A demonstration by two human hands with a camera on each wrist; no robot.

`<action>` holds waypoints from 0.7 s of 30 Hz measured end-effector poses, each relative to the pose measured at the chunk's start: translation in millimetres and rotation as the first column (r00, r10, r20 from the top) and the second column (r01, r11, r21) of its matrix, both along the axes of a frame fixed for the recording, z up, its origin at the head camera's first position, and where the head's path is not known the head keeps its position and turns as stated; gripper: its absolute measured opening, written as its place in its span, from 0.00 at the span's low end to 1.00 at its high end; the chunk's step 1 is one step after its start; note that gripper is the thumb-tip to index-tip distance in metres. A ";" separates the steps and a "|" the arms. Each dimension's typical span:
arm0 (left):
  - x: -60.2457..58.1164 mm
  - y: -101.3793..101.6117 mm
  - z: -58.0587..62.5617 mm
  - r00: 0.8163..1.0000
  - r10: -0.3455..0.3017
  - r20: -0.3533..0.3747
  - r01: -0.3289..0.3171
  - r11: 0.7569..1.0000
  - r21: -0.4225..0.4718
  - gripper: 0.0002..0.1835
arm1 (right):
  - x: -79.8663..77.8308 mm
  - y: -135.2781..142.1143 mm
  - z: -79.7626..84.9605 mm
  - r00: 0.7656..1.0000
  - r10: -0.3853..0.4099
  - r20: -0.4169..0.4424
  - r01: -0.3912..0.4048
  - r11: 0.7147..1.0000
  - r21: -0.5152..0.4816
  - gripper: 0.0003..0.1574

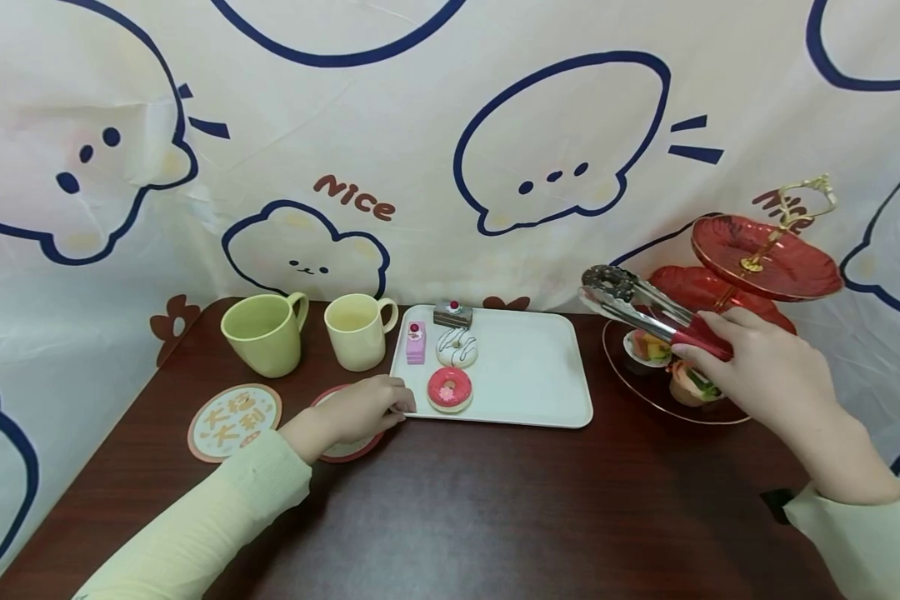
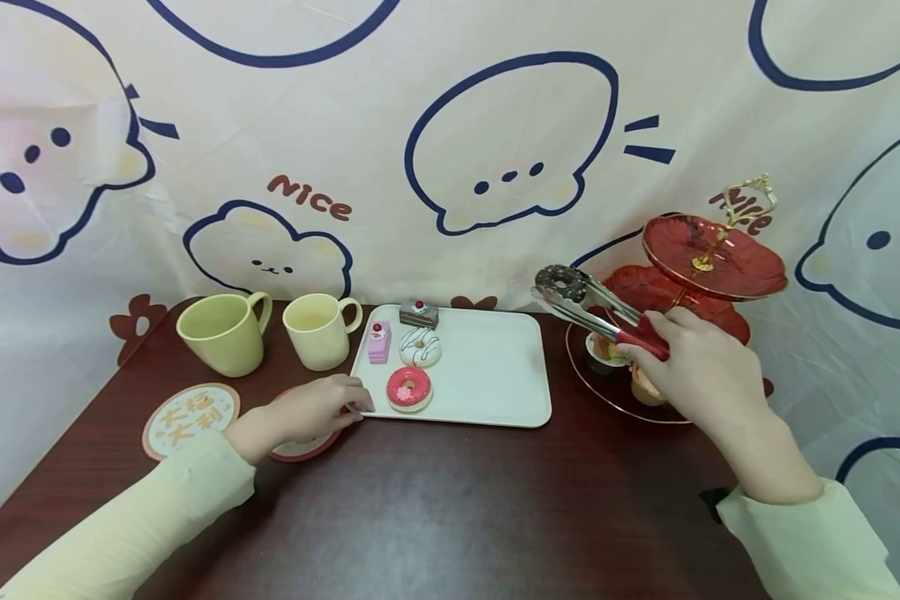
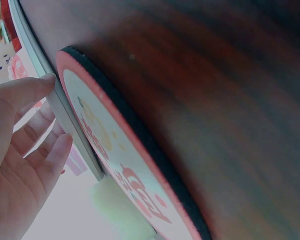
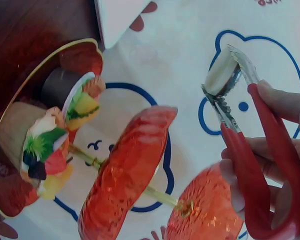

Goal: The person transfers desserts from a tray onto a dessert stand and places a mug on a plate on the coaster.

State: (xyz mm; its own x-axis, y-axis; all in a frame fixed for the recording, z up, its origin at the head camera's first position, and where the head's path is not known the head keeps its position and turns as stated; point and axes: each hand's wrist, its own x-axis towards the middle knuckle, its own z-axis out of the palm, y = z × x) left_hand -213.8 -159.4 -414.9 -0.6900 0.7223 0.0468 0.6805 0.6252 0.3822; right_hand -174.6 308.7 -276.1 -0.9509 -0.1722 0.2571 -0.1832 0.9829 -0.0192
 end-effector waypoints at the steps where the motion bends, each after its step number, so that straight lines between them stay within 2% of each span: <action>1: 0.0 0.0 -0.2 1.000 -0.001 -0.001 0.001 1.000 0.001 0.08 | 0.6 2.3 0.6 1.000 -0.016 0.011 0.016 1.000 -0.003 0.47; 13: -0.8 -0.5 -2.4 1.000 -0.005 -0.009 0.005 1.000 0.007 0.08 | 7.7 35.0 1.4 0.984 -0.174 0.043 0.174 0.985 -0.001 0.52; 21: -0.9 -0.6 -2.9 1.000 -0.006 -0.019 0.007 1.000 0.009 0.08 | 13.1 54.4 -1.7 0.977 -0.212 0.038 0.213 0.977 -0.015 0.54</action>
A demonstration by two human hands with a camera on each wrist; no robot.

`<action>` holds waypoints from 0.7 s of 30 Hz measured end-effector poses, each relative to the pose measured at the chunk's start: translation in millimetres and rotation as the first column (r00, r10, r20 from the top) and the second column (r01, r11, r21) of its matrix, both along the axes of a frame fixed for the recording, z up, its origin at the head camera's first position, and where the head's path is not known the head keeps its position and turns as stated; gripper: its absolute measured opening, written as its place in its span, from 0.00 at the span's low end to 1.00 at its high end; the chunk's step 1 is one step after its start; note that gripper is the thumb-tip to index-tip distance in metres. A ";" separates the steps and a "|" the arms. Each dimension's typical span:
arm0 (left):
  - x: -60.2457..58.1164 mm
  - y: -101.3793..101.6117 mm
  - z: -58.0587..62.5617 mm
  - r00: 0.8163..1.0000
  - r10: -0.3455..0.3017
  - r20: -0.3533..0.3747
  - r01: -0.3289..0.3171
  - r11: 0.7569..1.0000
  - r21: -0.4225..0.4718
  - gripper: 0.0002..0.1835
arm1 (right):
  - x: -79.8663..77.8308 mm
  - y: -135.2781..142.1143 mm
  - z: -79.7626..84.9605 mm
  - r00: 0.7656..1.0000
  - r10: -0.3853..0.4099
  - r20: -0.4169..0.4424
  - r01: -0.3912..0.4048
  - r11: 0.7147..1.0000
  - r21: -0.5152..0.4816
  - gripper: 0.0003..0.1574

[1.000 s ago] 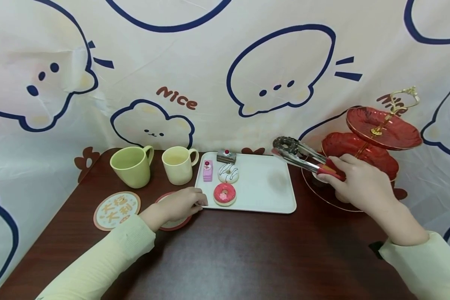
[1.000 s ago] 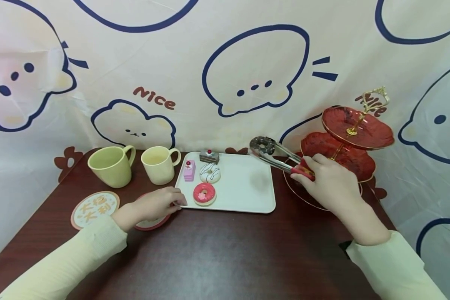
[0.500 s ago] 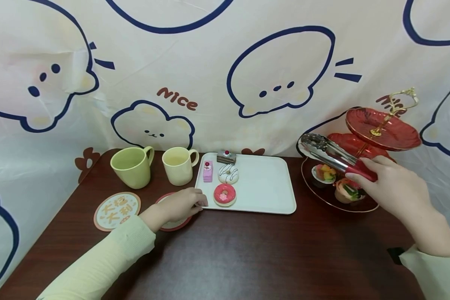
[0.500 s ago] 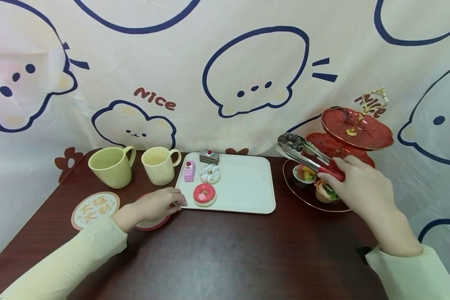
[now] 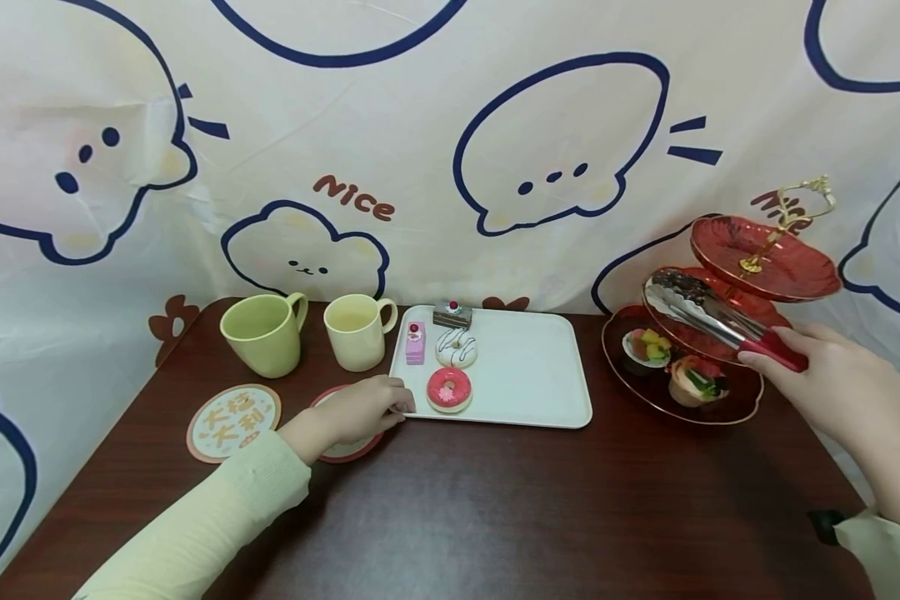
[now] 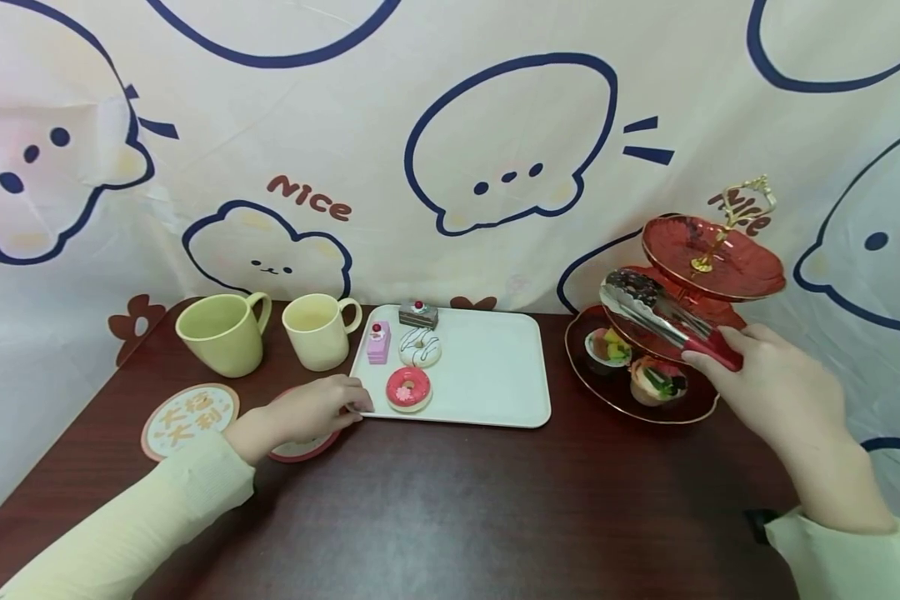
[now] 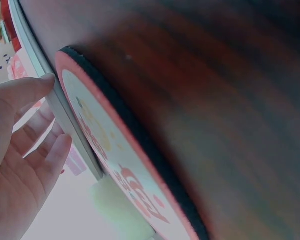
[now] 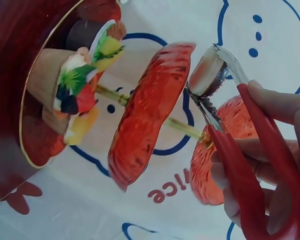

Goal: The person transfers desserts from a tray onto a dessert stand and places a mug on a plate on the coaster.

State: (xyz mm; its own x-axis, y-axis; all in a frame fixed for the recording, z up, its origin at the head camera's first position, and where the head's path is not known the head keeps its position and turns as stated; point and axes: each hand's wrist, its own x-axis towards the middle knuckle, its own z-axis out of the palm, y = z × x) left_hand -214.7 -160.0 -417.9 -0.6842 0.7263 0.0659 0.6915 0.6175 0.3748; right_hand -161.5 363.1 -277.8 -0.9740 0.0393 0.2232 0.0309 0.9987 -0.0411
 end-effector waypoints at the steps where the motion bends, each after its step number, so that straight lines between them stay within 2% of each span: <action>1: -0.1 0.4 0.0 1.000 -0.003 -0.003 0.003 1.000 0.001 0.08 | 0.3 2.0 -0.5 1.000 -0.006 0.002 0.006 1.000 -0.004 0.54; 21: 0.7 0.6 1.7 1.000 0.011 0.028 -0.010 1.000 -0.013 0.08 | -14.0 17.9 -16.5 0.998 -0.007 0.065 0.007 1.000 -0.008 0.53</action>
State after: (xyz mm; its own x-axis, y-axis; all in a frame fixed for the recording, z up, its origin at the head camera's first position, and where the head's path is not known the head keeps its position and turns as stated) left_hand -214.0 -159.4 -416.2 -0.6932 0.7198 0.0376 0.6745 0.6295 0.3857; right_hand -175.5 381.0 -294.2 -0.9861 0.0475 0.1591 0.0405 0.9981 -0.0470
